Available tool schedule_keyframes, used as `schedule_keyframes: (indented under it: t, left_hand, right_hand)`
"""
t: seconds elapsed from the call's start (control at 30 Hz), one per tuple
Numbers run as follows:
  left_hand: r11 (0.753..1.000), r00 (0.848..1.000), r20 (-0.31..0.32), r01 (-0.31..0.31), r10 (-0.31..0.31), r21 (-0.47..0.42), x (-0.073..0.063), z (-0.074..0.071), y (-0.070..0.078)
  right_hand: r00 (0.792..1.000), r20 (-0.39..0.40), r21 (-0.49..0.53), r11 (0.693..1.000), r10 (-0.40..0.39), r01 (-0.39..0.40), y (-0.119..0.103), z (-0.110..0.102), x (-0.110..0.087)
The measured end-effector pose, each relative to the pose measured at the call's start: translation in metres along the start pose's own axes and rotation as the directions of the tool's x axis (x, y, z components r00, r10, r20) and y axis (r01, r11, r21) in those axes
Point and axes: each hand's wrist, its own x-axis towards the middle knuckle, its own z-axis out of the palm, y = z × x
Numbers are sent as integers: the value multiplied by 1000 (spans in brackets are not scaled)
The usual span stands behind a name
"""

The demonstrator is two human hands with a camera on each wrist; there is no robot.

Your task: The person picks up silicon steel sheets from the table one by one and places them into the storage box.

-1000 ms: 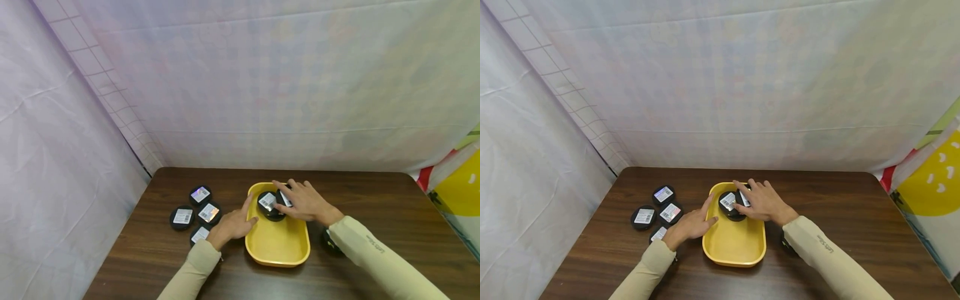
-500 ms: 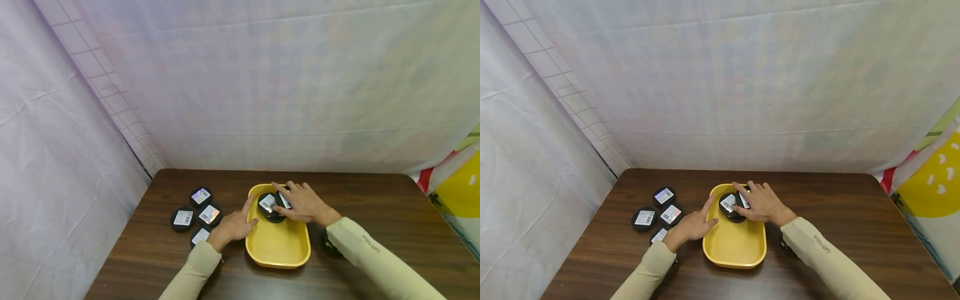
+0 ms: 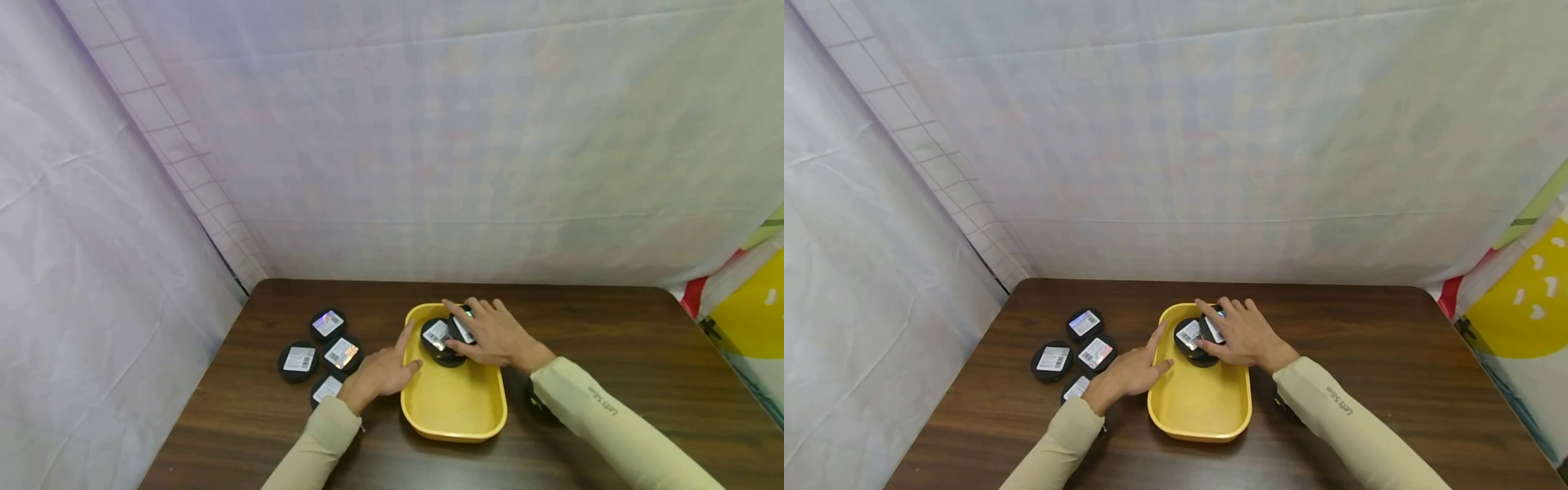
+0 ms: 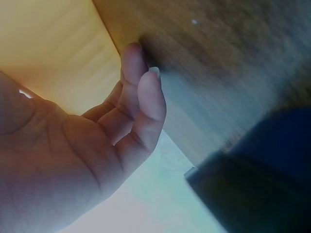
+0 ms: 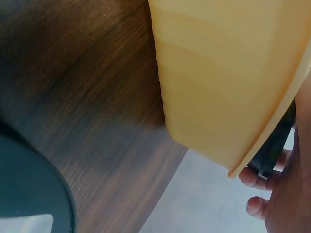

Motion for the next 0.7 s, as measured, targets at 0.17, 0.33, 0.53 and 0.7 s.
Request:
schedule_keyframes:
  t: [0.17, 0.33, 0.53, 0.7]
  left_hand:
    - [1000, 1000, -2, 0, 0, 1, 0, 0, 0]
    - [1000, 1000, -5, 0, 0, 8, 0, 1, -1]
    - [1000, 1000, -6, 1, -1, 6, -1, 1, -1]
    - [1000, 1000, -5, 0, 0, 9, -1, 1, 0]
  right_hand:
    - [999, -1, 16, 999, -43, 43, -1, 3, 0]
    - [998, 23, 24, 998, -53, 53, -3, 5, -1]
    - [999, 24, 5, 999, -48, 48, -2, 7, -1]
    - [999, 28, 4, 999, -44, 44, -1, 7, -1]
